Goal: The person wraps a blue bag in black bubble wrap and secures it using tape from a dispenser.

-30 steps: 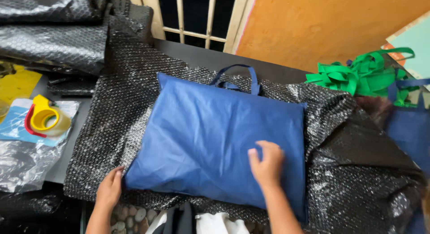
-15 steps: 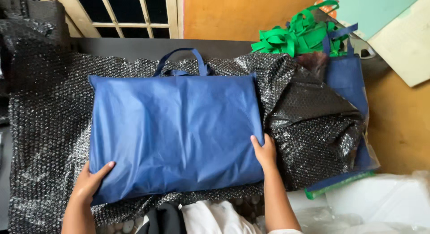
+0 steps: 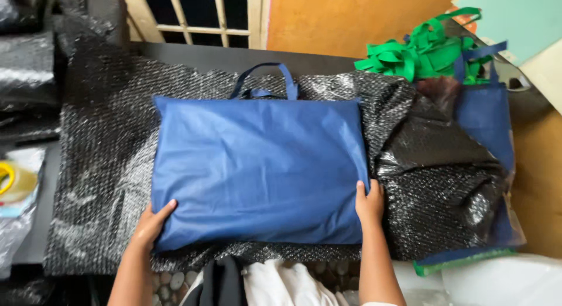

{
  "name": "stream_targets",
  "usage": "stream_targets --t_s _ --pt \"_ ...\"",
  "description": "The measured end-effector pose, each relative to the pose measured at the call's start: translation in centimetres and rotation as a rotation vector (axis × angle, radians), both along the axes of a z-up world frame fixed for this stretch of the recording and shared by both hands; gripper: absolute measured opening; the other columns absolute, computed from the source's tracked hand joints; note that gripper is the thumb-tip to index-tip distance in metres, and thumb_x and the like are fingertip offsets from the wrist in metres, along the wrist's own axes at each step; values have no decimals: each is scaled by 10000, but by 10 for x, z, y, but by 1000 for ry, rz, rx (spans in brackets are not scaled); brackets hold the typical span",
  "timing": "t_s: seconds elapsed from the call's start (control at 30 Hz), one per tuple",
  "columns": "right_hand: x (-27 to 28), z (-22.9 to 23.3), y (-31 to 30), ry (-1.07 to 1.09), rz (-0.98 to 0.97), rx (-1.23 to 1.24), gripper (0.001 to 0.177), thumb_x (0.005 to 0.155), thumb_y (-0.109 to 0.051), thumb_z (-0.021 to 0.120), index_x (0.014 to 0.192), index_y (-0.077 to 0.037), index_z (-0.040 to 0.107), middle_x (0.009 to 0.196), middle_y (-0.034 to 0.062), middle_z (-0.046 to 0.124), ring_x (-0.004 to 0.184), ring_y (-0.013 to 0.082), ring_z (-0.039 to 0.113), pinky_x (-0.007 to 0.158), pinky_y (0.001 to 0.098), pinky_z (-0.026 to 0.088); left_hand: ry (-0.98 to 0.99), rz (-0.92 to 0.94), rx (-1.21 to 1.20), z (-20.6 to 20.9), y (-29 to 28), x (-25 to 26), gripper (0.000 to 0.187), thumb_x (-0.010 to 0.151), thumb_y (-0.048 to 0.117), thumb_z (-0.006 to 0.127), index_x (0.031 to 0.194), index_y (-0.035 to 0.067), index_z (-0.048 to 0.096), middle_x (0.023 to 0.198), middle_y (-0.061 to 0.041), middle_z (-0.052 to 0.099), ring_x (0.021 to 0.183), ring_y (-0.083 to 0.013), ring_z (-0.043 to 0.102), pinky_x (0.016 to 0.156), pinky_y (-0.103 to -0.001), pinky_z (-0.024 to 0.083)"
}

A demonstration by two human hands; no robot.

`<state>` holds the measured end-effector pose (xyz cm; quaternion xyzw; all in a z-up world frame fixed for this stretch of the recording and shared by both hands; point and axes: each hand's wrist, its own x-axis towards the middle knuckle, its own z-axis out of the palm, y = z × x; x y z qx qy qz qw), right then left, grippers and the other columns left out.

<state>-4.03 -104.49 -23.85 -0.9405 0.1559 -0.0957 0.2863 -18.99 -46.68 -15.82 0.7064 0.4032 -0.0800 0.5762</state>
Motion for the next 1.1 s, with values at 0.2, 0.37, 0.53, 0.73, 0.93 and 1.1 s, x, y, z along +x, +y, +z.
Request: stream_targets --t_s 0.2,0.37,0.53,0.73,0.93,1.1 --pt "-4 -18 -6 -103 -19 -155 333 1047 -429 620 1132 -108 639 1090 132 627 1089 358 661 908 444 551 -104 13 3 31 -15 -3 876 902 544 696 1588 85 404 1504 -344 475 1426 -520 403 1150 -628 331" --pt "-11 20 22 -231 -56 -386 448 915 -359 732 1283 -116 655 1085 143 651 1023 390 671 868 495 562 -268 49 569 -49 77 -44 583 996 457 659 1395 33 617 1317 -299 611 1276 -488 535 1112 -562 392" --pt "1 86 111 -408 58 -402 578 769 -236 772 1306 -61 647 1189 243 632 1087 490 551 892 599 444 -201 441 1447 -112 157 -120 765 770 374 953 1299 -76 633 1197 -281 667 1086 -483 616 906 -564 456" --pt "50 131 325 -443 784 41 433 830 -141 691 1251 -44 660 1173 141 685 1106 322 621 1034 420 462 -165 869 335 -151 167 -153 924 716 315 925 1404 2 393 1327 -231 603 1132 -281 620 992 -375 482" --pt "91 162 557 -288 1398 111 561 948 -144 656 1485 -108 496 1462 163 520 1380 336 502 1157 454 394 -183 989 -45 -145 161 -166 517 793 191 852 1217 9 620 1164 -166 713 985 -257 681 860 -408 565" --pt "128 173 686 -151 1167 -239 662 903 -161 667 1512 -183 408 1204 153 611 1010 453 636 802 609 511 -91 864 73 -152 165 -187 731 736 290 880 1307 -31 555 1042 -85 684 904 -139 607 836 -280 497"
